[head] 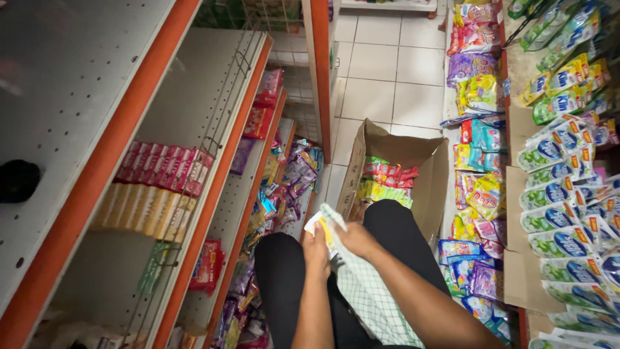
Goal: The person sits on the floor in a store aisle and wipes small yellow soap packets with a green and white checkered cloth. They then place the packets onto a shelf and use a handheld barcode scanner to scan them.
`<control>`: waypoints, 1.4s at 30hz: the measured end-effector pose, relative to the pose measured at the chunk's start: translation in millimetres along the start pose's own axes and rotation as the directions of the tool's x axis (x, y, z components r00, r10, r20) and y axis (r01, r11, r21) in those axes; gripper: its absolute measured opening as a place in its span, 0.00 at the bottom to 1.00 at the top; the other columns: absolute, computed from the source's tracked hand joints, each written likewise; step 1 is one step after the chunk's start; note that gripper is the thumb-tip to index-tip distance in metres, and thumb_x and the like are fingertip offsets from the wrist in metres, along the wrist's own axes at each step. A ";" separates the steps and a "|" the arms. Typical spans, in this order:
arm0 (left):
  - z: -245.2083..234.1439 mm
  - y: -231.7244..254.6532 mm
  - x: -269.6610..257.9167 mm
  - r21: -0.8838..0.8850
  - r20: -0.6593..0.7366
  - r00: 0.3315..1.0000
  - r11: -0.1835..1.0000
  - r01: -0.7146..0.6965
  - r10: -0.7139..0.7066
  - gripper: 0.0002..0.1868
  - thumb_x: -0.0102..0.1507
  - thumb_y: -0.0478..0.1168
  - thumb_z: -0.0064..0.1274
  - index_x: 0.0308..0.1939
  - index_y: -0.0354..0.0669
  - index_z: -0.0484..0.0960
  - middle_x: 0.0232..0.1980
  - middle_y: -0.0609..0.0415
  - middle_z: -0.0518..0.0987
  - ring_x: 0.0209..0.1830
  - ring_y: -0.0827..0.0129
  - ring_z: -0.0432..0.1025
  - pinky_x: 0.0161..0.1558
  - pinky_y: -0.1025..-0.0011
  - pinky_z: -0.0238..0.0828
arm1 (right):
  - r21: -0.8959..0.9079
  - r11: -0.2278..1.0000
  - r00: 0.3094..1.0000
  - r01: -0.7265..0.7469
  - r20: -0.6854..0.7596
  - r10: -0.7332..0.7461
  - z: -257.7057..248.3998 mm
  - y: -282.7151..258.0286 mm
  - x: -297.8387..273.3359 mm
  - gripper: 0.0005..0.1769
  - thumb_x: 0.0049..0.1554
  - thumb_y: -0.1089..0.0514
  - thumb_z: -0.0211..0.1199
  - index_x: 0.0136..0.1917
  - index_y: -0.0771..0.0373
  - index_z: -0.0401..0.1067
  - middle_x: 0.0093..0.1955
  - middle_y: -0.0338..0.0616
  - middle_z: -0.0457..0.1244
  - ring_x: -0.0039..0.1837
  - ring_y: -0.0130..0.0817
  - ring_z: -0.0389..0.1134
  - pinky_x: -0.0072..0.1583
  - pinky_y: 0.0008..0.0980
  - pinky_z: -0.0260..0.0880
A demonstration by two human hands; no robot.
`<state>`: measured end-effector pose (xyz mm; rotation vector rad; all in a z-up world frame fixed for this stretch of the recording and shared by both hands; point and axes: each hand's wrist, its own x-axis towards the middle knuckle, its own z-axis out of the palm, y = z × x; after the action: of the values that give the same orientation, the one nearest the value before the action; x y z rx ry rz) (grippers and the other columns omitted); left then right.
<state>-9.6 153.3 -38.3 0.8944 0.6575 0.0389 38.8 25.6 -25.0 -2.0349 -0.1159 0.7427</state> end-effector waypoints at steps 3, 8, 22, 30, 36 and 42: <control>-2.9 -0.4 2.6 0.068 -0.056 0.998 0.997 -0.033 0.037 0.23 0.72 0.50 0.41 0.59 0.35 0.79 0.53 0.50 0.82 0.50 0.68 0.76 0.52 0.67 0.73 | 0.076 0.954 0.953 0.289 0.072 -0.294 0.1 -8.1 -14.0 0.24 0.61 0.45 0.59 0.57 0.67 0.75 0.49 0.56 0.72 0.51 0.46 0.74 0.55 0.42 0.71; -2.8 -4.3 6.2 0.127 -0.178 0.983 0.990 0.058 -0.035 0.28 0.72 0.54 0.38 0.57 0.33 0.80 0.49 0.49 0.84 0.45 0.66 0.78 0.48 0.67 0.75 | -0.117 0.993 1.000 0.007 0.025 -0.004 -7.2 -19.8 -15.8 0.28 0.64 0.38 0.52 0.52 0.65 0.78 0.44 0.57 0.72 0.47 0.47 0.75 0.53 0.41 0.72; -5.6 -21.1 0.3 0.172 0.081 0.902 0.897 0.407 -0.425 0.43 0.68 0.75 0.27 0.47 0.39 0.81 0.31 0.53 0.79 0.23 0.68 0.74 0.25 0.69 0.70 | 0.308 0.918 0.968 0.249 -0.045 -0.247 -9.7 -18.3 -12.5 0.21 0.63 0.46 0.58 0.54 0.67 0.77 0.47 0.52 0.72 0.49 0.34 0.70 0.52 0.36 0.71; -3.7 -11.9 -16.9 0.104 0.573 0.716 0.903 0.417 -0.397 0.25 0.75 0.55 0.46 0.64 0.38 0.72 0.52 0.52 0.80 0.46 0.69 0.76 0.46 0.71 0.75 | -0.062 0.998 0.907 0.020 -0.420 -0.044 -25.7 -44.3 -24.7 0.28 0.66 0.39 0.53 0.42 0.64 0.76 0.37 0.58 0.69 0.41 0.51 0.72 0.46 0.45 0.69; -7.9 -22.6 2.5 -0.018 0.304 0.938 0.983 0.180 -0.166 0.19 0.69 0.43 0.49 0.62 0.39 0.74 0.52 0.51 0.80 0.48 0.68 0.76 0.50 0.69 0.75 | -0.001 0.996 0.957 0.090 -0.276 -0.086 -18.1 -31.1 -17.4 0.23 0.63 0.41 0.53 0.61 0.58 0.72 0.54 0.55 0.69 0.55 0.47 0.72 0.56 0.41 0.70; -5.6 -1.3 0.5 -0.109 0.145 0.961 0.961 0.254 -0.237 0.23 0.71 0.53 0.42 0.60 0.42 0.76 0.52 0.52 0.81 0.48 0.68 0.77 0.48 0.67 0.76 | -0.066 0.934 0.936 0.351 0.041 -0.349 -3.1 -12.2 -15.6 0.32 0.65 0.44 0.52 0.75 0.62 0.60 0.74 0.58 0.58 0.75 0.51 0.59 0.71 0.39 0.57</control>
<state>-12.5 156.6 -42.0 0.6815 0.6322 -0.1979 30.3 24.5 -6.9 -1.9972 -0.5161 0.5476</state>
